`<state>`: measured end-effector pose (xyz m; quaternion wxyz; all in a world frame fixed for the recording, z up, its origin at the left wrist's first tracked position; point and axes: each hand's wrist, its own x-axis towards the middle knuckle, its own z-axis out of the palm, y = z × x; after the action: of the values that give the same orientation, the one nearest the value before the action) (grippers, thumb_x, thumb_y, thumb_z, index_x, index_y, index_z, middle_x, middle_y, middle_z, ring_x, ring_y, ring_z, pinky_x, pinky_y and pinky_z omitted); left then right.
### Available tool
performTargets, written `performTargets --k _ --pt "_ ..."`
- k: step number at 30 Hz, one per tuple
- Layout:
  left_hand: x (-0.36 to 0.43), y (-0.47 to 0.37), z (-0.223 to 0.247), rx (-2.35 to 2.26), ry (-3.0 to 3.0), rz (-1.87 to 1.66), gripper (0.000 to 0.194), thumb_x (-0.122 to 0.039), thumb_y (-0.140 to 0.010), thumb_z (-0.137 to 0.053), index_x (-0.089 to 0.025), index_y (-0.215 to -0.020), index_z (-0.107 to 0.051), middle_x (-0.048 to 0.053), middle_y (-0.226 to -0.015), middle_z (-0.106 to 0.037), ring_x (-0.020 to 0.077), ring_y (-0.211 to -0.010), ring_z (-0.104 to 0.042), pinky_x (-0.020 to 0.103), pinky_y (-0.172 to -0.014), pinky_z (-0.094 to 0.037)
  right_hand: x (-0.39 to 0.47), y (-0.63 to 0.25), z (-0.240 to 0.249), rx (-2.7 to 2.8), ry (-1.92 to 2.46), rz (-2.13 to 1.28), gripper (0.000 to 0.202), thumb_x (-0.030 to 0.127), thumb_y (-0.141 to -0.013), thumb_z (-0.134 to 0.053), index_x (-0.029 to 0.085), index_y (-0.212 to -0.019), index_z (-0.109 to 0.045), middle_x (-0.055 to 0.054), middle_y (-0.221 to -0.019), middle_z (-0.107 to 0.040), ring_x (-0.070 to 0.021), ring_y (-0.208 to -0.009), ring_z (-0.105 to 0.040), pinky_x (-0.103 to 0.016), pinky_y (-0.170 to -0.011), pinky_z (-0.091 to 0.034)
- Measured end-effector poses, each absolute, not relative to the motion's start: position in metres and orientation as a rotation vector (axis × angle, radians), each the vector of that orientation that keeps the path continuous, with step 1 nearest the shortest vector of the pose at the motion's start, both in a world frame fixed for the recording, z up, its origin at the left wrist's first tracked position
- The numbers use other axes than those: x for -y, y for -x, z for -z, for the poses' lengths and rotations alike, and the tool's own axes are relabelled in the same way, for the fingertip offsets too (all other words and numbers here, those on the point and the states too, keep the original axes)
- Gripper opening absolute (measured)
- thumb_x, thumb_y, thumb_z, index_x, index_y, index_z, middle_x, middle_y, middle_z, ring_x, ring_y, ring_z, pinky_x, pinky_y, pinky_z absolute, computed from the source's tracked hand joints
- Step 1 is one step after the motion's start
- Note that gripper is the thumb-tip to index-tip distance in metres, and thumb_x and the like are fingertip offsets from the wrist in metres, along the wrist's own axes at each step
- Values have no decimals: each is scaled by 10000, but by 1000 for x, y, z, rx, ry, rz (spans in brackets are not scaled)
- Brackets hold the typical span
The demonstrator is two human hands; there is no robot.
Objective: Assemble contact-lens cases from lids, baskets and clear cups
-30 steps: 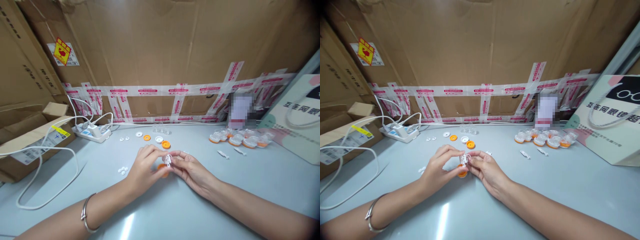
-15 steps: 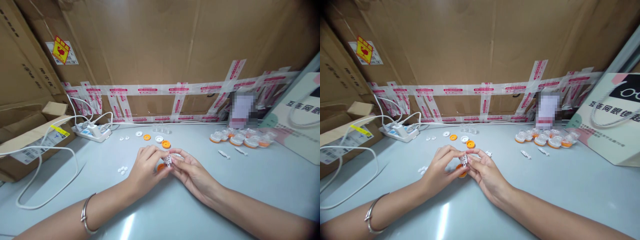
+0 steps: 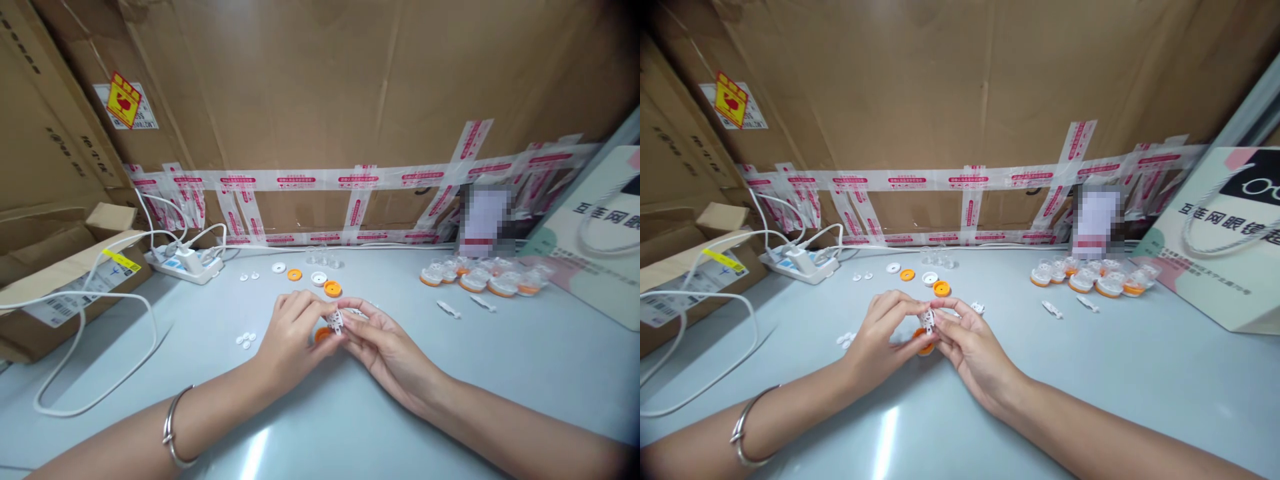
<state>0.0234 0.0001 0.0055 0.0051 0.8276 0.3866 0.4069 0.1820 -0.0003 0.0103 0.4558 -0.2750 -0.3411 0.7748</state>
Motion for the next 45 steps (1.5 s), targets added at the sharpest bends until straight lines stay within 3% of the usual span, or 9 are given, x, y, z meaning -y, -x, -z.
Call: performTargets --k 7,11,20,26,39,45 --pt "1 -18 -12 -1133 -2553 -1181 294 -238 -813 -585 -249 -1104 -543 28 -903 -610 175 -868 -535 325 -797 -335 -12 -191 -6 887 644 -2108 265 173 -778 -619 156 -1038 -570 -44 -880 -664 -120 -854 -636 -233 -819 -475" --pt "0 -13 -14 -1136 -2563 -1133 317 -239 -830 -568 -278 -1142 -531 13 -925 -624 174 -919 -533 327 -826 -301 -15 -193 -5 951 684 -2058 281 180 -767 -640 159 -1041 -579 -40 -883 -680 -122 -831 -645 -286 -864 -473" --pt "-2 -12 -10 -1213 -2542 -1183 286 -299 -810 -590 -243 -1089 -561 20 -944 -639 184 -929 -552 341 -838 -299 -14 -189 -7 874 752 -1935 257 181 -753 -656 166 -1000 -584 -26 -838 -694 -112 -795 -647 -283 -816 -507" --pt "-4 -13 -7 -1190 -2569 -1192 306 -297 -790 -616 -259 -1090 -570 29 -1082 -609 199 -1012 -525 348 -858 -294 -12 -189 -8 910 738 -1953 247 190 -758 -653 164 -994 -584 -26 -830 -689 -113 -796 -649 -277 -820 -500" --pt "-1 -14 -8 -1224 -2620 -1170 313 -279 -798 -610 -266 -1105 -550 33 -1046 -614 195 -977 -529 356 -832 -289 -10 -188 -9 984 755 -1931 211 216 -751 -660 154 -940 -591 -20 -814 -675 -107 -785 -634 -263 -804 -488" --pt "1 -17 -5 -1199 -2671 -1180 293 -290 -803 -601 -258 -1091 -557 37 -1040 -615 195 -976 -541 357 -827 -303 -5 -186 -10 1123 808 -1820 205 245 -724 -686 159 -882 -588 -6 -747 -676 -89 -687 -613 -229 -715 -471"
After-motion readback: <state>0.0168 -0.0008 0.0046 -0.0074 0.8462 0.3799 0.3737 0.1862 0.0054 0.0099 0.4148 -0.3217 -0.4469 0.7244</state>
